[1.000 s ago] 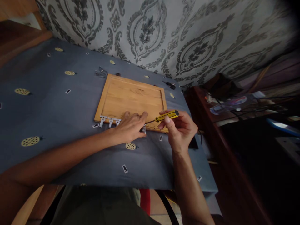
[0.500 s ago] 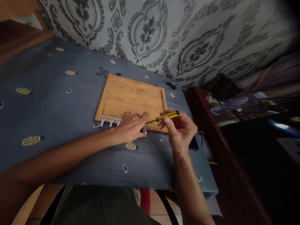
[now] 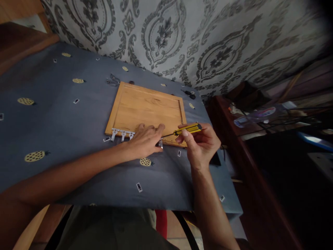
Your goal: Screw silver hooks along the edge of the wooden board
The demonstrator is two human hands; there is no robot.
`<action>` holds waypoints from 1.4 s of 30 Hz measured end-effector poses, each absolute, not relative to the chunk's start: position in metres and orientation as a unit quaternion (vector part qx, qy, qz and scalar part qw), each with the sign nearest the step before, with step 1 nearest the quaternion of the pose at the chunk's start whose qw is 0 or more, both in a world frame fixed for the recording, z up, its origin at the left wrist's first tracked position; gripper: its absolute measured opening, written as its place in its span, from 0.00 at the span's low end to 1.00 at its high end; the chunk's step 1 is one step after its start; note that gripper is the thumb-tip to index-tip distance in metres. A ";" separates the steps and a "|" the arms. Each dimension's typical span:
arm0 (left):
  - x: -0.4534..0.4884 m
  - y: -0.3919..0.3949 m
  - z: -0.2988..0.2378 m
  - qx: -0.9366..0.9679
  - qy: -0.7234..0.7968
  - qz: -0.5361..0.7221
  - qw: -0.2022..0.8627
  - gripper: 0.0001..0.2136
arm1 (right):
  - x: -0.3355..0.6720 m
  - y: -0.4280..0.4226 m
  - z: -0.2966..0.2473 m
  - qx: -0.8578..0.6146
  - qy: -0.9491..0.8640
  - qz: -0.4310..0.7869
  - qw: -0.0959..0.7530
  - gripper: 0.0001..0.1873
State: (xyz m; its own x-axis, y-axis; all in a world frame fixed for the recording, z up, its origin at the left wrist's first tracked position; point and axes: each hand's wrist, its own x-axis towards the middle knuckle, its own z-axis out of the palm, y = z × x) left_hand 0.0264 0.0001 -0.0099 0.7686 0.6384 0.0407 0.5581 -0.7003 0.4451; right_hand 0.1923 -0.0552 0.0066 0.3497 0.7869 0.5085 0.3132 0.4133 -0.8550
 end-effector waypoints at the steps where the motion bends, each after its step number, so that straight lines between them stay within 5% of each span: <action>1: 0.026 0.000 -0.010 0.917 0.327 0.096 0.207 0.27 | 0.192 -0.055 0.007 -0.508 -0.537 0.171 0.651 0.15; 42: 0.026 0.000 -0.011 0.918 0.320 0.105 0.210 0.24 | 0.198 -0.059 0.014 -0.522 -0.576 0.224 0.589 0.13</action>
